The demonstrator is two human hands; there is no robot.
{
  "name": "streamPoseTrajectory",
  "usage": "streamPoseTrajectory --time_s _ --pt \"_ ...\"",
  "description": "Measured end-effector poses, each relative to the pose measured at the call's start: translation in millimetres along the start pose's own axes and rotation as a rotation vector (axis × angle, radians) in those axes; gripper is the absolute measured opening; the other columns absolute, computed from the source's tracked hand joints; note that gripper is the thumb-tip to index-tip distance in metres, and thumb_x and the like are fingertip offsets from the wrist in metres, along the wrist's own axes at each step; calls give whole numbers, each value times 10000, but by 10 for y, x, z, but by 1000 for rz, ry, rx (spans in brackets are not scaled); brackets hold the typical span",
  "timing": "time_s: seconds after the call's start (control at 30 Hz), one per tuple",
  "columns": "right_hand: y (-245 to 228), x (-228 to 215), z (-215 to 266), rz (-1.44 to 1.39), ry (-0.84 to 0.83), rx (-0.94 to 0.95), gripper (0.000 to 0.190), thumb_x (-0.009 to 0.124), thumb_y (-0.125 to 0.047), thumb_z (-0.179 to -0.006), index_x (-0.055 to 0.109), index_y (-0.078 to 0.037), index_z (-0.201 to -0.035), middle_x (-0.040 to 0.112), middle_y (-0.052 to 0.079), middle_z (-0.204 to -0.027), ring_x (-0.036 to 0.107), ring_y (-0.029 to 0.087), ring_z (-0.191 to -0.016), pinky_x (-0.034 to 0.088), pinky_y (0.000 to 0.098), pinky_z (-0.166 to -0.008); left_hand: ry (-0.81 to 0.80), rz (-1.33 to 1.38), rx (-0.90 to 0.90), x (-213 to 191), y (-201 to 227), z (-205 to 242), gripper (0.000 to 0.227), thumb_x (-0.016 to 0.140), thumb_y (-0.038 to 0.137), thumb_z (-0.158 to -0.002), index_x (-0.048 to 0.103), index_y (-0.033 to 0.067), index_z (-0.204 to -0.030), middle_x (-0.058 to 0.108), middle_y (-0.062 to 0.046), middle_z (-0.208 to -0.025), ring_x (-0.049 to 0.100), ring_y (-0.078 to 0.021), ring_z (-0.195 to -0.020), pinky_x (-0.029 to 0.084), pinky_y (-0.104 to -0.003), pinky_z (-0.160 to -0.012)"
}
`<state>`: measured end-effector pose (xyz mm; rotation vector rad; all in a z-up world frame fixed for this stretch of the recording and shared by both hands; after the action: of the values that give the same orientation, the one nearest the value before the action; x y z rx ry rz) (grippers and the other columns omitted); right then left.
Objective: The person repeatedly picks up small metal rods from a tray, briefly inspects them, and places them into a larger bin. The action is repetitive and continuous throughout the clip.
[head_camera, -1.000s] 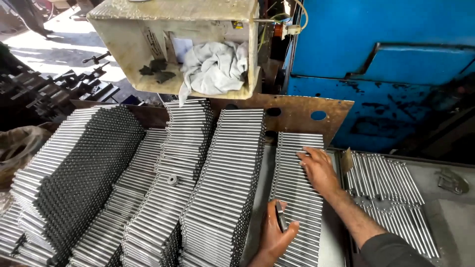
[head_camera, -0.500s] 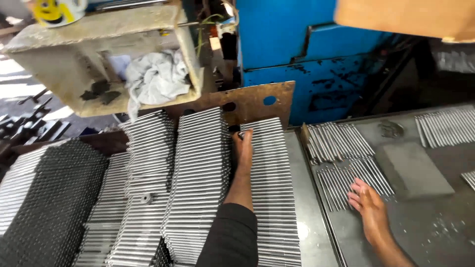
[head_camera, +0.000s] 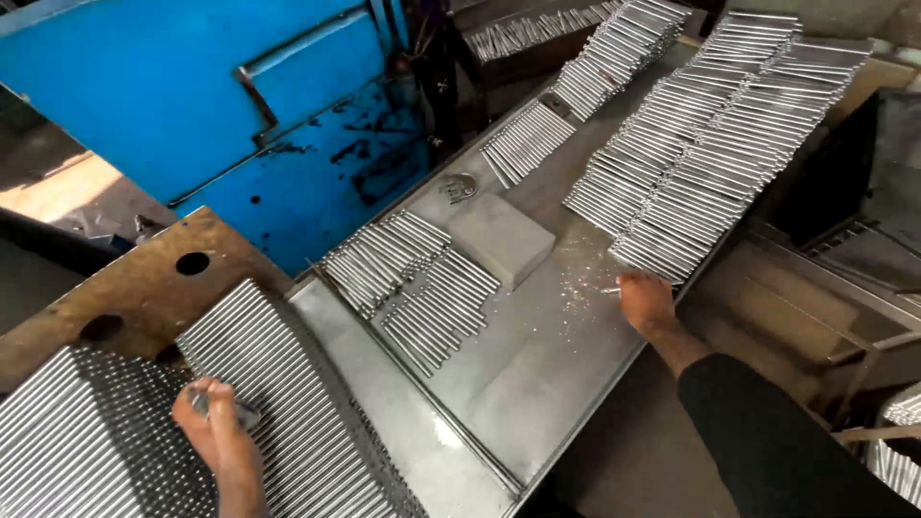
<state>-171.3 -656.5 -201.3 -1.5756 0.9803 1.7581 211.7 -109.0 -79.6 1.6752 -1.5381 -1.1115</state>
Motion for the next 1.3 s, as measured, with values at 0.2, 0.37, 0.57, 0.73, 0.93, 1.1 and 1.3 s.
streamPoseTrajectory --time_s 0.2,0.37,0.57,0.73,0.93,1.1,1.3 --pt "406 546 -557 -152 200 40 858 739 -489 -849 423 -34 -1505 486 218 -1497 433 379 -1413 369 528 -1133 49 -178 -147 43 30 956 404 622 205 -1025 479 -94 -1255 575 -280 -1218 585 -365 -1129 465 -450 -985" --pt "402 528 -364 -227 108 33 518 585 -424 -1015 540 -65 -1385 615 133 -1236 562 318 -1168 473 470 -965 -122 -445 -393 -84 36 1150 431 689 94 -894 659 -96 -1279 678 -277 -1251 638 -377 -1145 517 -463 -909" --pt "229 231 -153 -235 50 -24 386 694 -416 -884 627 -177 -1179 609 104 -1157 591 335 -1146 485 481 -994 113 -303 -196 194 478 1247 459 557 318 -1034 438 -54 -1274 615 -298 -1250 584 -415 -1043 448 -524 -866" --pt "-101 -550 -82 -243 -317 -7 774 766 -549 -784 593 5 -1297 618 184 -1322 586 317 -1244 554 465 -984 32 -135 -241 215 792 1201 514 526 309 -962 372 -70 -1272 557 -349 -1322 538 -414 -1188 437 -525 -898" --pt "-357 -539 76 -258 -527 -201 228 562 -293 -1039 622 -143 -878 557 -28 -690 476 95 -527 422 250 -486 10 -57 -194 130 633 1227 466 483 249 -977 344 -67 -1290 502 -331 -1293 540 -412 -1264 436 -540 -1024" --pt "-223 -568 61 -300 -522 -238 531 631 -548 -972 618 -111 -1273 716 24 -996 679 175 -793 555 323 -703 53 -74 -351 140 829 1169 554 474 255 -879 354 -25 -1342 583 -275 -1293 554 -318 -1081 486 -436 -795" --pt "-104 -48 -291 -230 -456 -329 610 483 -468 -1057 460 -48 -1498 562 139 -1487 611 329 -1311 510 474 -1123 44 -88 -454 115 875 1149 656 485 350 -810 338 53 -1377 578 -203 -1336 554 -276 -1112 492 -438 -807"
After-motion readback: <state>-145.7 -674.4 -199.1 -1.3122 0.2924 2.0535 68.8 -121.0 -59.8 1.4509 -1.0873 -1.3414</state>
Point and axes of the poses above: each hand's wrist, its own z-axis away from the middle knuckle, its own x-axis out of the palm, y = z × x, the point moved 1 cm from there along -z, towards the middle knuckle
